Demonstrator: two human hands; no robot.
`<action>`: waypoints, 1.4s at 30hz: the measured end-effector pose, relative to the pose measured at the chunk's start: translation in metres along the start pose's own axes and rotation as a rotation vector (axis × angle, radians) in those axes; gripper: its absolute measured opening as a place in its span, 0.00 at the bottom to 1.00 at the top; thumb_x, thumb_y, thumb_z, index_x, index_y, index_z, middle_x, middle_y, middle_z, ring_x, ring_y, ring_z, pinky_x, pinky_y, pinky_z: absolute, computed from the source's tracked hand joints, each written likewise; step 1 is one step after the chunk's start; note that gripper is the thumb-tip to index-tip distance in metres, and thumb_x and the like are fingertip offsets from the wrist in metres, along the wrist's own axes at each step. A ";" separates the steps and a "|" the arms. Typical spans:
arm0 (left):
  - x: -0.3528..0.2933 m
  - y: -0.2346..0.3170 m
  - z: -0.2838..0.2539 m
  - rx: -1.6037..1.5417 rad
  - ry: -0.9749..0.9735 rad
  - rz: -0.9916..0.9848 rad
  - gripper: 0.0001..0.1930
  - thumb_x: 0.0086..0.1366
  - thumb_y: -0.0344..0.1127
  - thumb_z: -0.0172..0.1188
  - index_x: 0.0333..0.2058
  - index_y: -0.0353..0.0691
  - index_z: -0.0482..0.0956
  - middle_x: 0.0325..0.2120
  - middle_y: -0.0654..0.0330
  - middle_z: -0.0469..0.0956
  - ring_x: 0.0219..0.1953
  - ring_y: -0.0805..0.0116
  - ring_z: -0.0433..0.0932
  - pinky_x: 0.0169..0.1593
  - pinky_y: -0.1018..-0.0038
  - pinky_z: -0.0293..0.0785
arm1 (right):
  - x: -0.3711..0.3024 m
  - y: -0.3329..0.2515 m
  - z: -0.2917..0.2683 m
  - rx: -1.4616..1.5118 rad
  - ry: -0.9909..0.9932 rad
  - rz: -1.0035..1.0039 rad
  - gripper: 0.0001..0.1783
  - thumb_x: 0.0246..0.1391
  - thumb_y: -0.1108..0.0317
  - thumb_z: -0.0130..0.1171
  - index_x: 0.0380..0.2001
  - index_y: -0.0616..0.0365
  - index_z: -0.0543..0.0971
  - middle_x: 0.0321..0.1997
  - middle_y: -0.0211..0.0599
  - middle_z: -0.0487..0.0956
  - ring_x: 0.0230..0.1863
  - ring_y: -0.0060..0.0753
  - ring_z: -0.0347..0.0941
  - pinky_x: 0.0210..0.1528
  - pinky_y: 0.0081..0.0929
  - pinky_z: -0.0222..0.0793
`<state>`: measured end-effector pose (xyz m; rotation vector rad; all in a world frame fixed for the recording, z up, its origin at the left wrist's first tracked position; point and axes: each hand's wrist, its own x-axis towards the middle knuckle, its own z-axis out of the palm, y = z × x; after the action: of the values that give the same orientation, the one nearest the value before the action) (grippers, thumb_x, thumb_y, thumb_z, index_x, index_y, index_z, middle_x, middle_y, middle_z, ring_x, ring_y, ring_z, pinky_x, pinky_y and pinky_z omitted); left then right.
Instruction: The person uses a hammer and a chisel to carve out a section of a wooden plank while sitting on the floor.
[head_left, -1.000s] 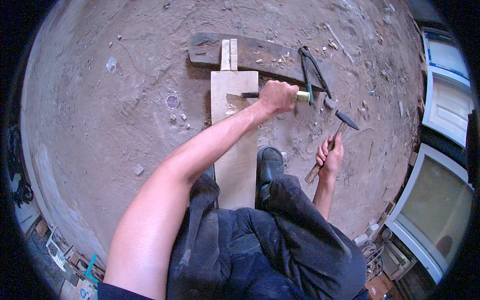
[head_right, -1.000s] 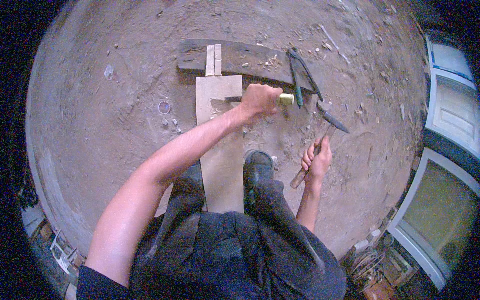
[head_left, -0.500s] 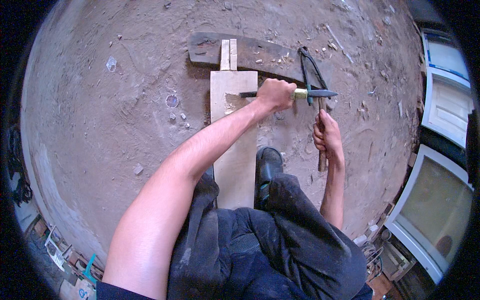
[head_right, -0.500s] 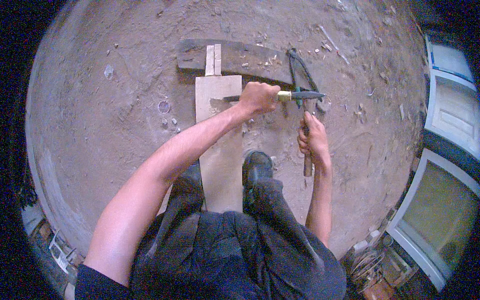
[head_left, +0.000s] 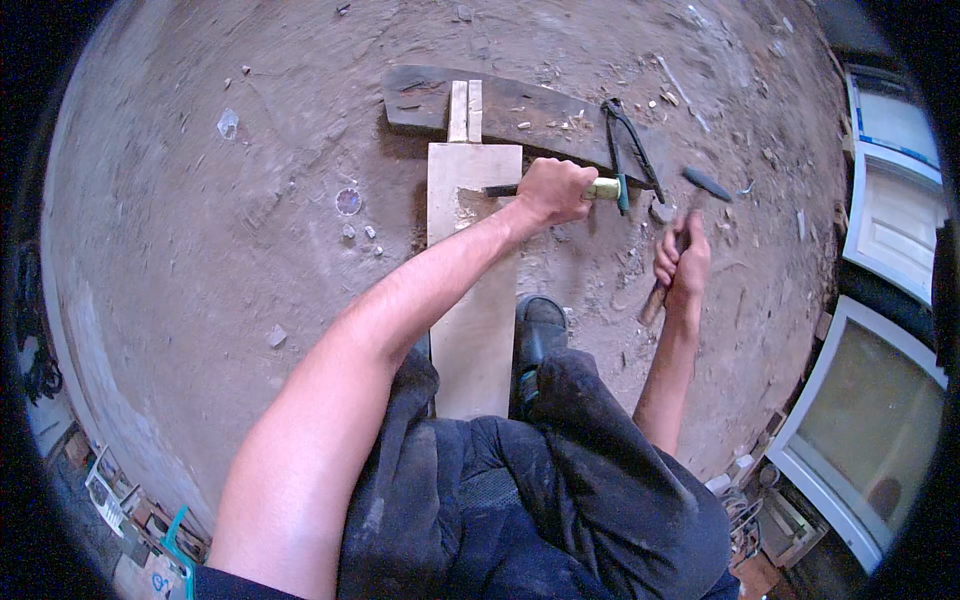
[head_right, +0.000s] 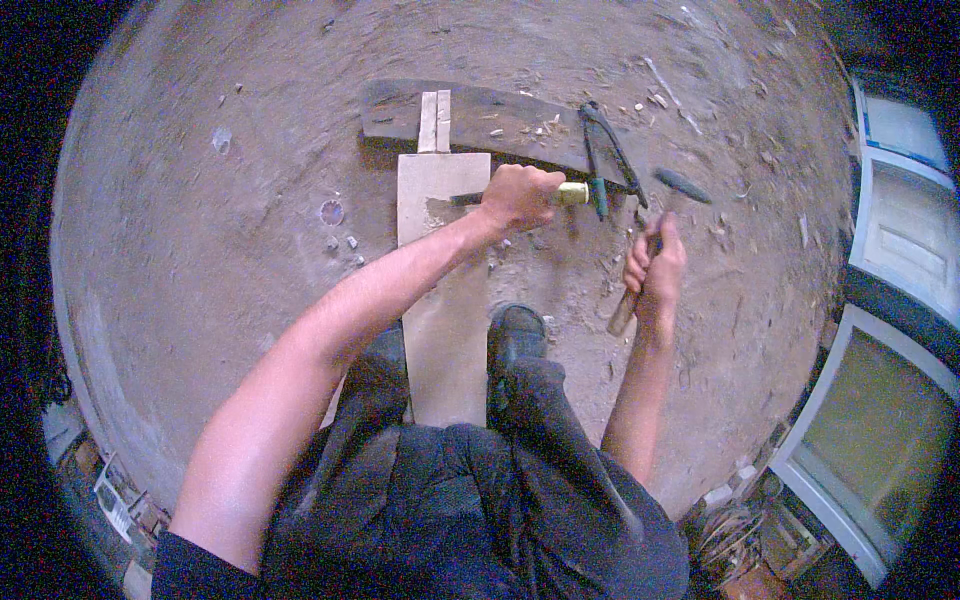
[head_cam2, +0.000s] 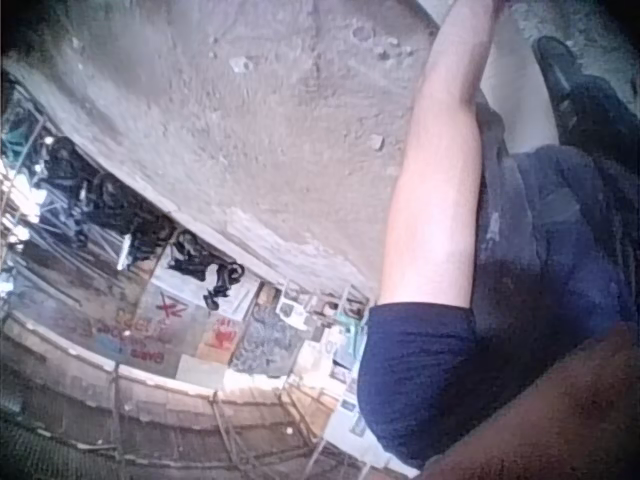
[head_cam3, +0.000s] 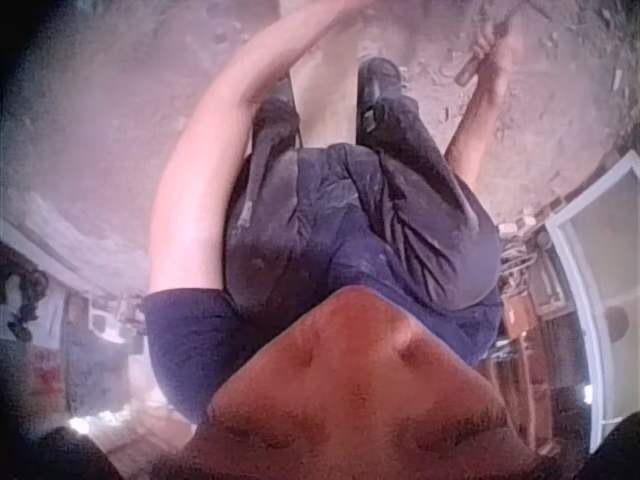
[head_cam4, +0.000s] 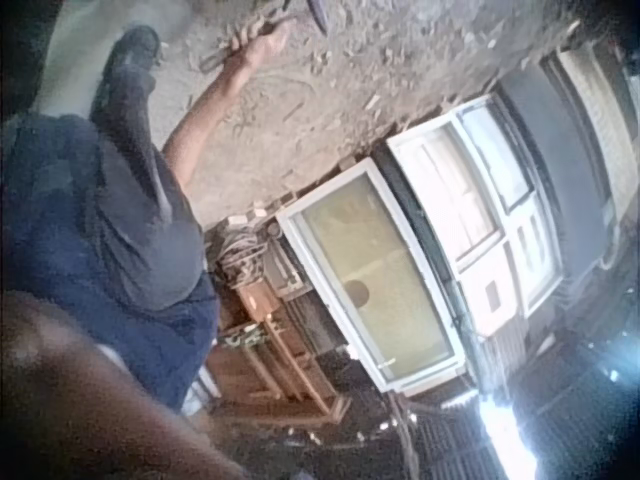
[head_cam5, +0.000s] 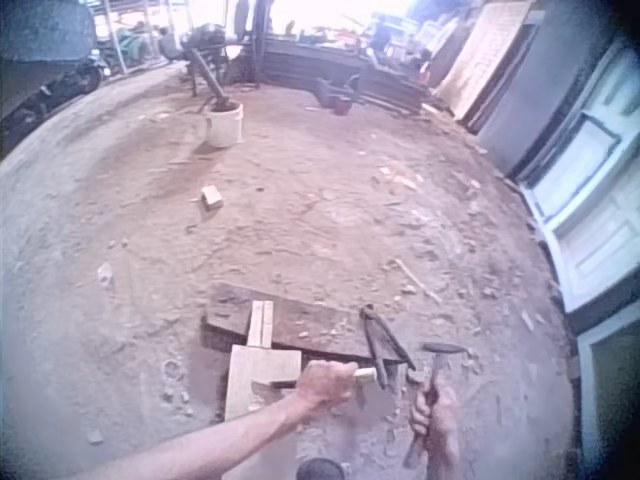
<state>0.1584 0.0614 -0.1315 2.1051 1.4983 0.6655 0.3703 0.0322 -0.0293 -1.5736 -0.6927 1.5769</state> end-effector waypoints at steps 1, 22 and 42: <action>0.000 0.001 0.000 0.000 -0.001 -0.001 0.09 0.45 0.39 0.62 0.25 0.42 0.78 0.20 0.52 0.79 0.25 0.52 0.81 0.31 0.59 0.77 | 0.002 0.007 0.006 0.000 0.000 0.001 0.21 0.64 0.44 0.42 0.27 0.49 0.64 0.11 0.20 0.56 0.08 0.15 0.48 0.08 0.17 0.42; -0.003 -0.003 0.009 0.046 -0.006 0.010 0.11 0.44 0.42 0.64 0.26 0.46 0.75 0.20 0.54 0.79 0.25 0.53 0.81 0.30 0.58 0.77 | 0.009 0.039 0.013 0.058 0.120 -0.129 0.19 0.65 0.46 0.42 0.30 0.50 0.65 0.11 0.19 0.54 0.08 0.12 0.46 0.07 0.16 0.39; -0.007 -0.004 0.007 0.088 -0.118 -0.038 0.11 0.44 0.41 0.63 0.26 0.46 0.76 0.20 0.53 0.79 0.26 0.53 0.81 0.29 0.57 0.76 | -0.009 0.015 0.004 -0.347 -0.209 0.297 0.19 0.64 0.46 0.41 0.27 0.47 0.64 0.11 0.21 0.58 0.08 0.14 0.49 0.08 0.18 0.42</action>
<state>0.1583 0.0549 -0.1401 2.1353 1.5240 0.4604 0.3630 0.0172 -0.0358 -1.8447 -0.9193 1.9398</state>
